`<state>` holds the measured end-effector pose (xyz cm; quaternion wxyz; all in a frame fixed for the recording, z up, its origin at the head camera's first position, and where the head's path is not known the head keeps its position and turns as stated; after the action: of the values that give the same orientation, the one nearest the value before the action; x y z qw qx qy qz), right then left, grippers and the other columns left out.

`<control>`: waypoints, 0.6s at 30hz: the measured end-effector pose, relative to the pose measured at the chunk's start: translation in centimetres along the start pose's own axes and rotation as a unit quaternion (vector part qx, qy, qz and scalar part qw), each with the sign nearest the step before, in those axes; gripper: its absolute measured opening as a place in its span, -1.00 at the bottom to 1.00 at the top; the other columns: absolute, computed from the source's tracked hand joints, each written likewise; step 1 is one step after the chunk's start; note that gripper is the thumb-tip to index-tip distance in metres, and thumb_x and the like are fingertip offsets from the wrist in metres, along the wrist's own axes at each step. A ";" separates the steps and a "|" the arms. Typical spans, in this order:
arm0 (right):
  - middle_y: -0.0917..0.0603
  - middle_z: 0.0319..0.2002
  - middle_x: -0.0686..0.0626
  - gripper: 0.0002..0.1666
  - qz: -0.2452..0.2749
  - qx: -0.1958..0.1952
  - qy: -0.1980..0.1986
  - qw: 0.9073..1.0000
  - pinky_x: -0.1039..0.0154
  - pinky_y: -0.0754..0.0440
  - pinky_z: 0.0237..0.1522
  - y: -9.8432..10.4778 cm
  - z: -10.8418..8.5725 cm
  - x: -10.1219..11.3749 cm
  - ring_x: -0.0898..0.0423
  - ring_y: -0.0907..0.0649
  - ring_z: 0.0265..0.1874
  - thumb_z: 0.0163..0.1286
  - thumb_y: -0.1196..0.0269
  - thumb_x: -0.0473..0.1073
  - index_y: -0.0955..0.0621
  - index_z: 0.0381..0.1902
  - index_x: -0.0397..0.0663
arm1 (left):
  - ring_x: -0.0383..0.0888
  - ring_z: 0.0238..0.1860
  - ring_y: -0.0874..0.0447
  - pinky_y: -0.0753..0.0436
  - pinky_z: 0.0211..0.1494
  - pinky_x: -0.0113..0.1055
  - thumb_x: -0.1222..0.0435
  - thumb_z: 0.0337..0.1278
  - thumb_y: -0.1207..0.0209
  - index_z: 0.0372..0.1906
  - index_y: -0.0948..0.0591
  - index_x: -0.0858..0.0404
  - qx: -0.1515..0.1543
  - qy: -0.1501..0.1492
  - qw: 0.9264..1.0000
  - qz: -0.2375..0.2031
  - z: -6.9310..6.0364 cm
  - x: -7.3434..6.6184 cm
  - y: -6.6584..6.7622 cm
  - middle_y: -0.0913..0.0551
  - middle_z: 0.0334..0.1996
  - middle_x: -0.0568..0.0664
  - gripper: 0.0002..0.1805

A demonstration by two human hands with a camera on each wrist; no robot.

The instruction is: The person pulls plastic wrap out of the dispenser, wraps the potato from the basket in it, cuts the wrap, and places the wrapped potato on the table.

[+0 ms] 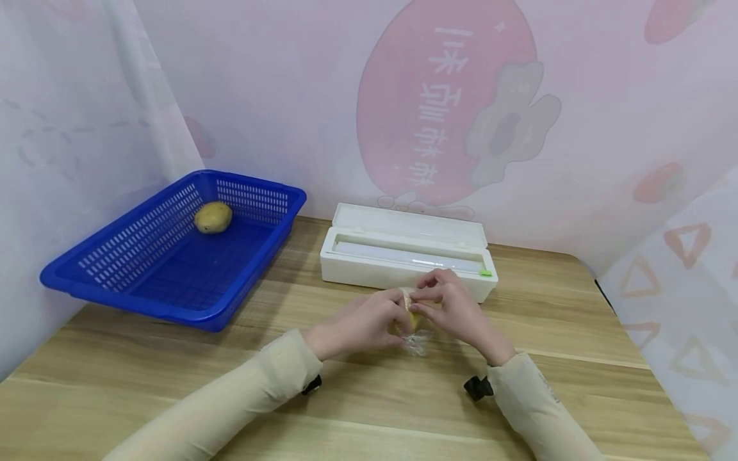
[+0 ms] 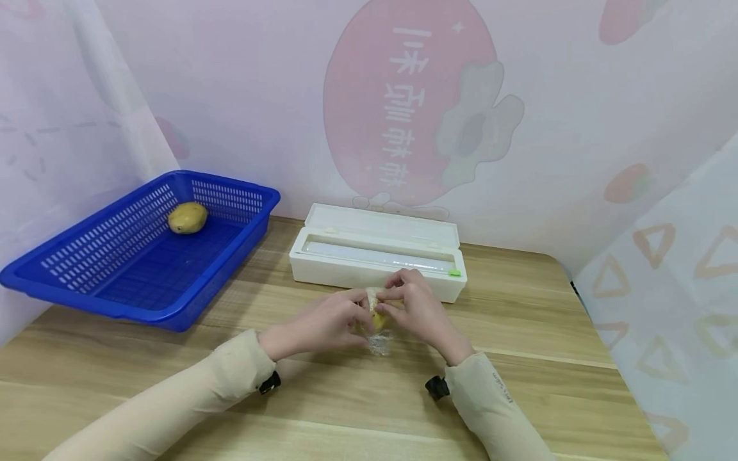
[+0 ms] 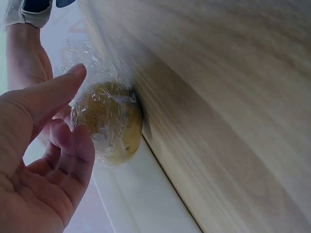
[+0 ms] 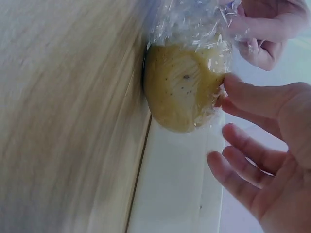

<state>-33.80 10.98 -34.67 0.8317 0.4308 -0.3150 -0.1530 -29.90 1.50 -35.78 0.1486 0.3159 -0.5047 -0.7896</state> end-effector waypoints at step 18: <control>-0.51 0.29 0.02 -0.21 0.056 0.139 0.044 0.988 0.06 -0.36 0.28 -1.8 -0.5 0.6 0.06 -0.43 0.31 -0.06 -0.60 -0.01 -0.64 0.18 -0.03 | -0.31 -0.27 -0.65 -0.65 -0.14 -0.35 0.41 0.18 -0.33 -0.43 -0.63 0.18 -0.064 0.054 0.983 -0.164 -0.4 2.6 1.0 -0.69 -0.37 -0.14 -0.87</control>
<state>-32.99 9.96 -36.08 0.7841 0.5303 -0.3197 -0.0421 -31.70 -0.63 -35.86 0.0639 0.4268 -0.3856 -0.8155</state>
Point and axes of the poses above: each hand's wrist, its own z-axis towards the middle knuckle, its own y-axis out of the back of the hand, x = y × z, the point moved 9 cm from there along z, towards the middle knuckle
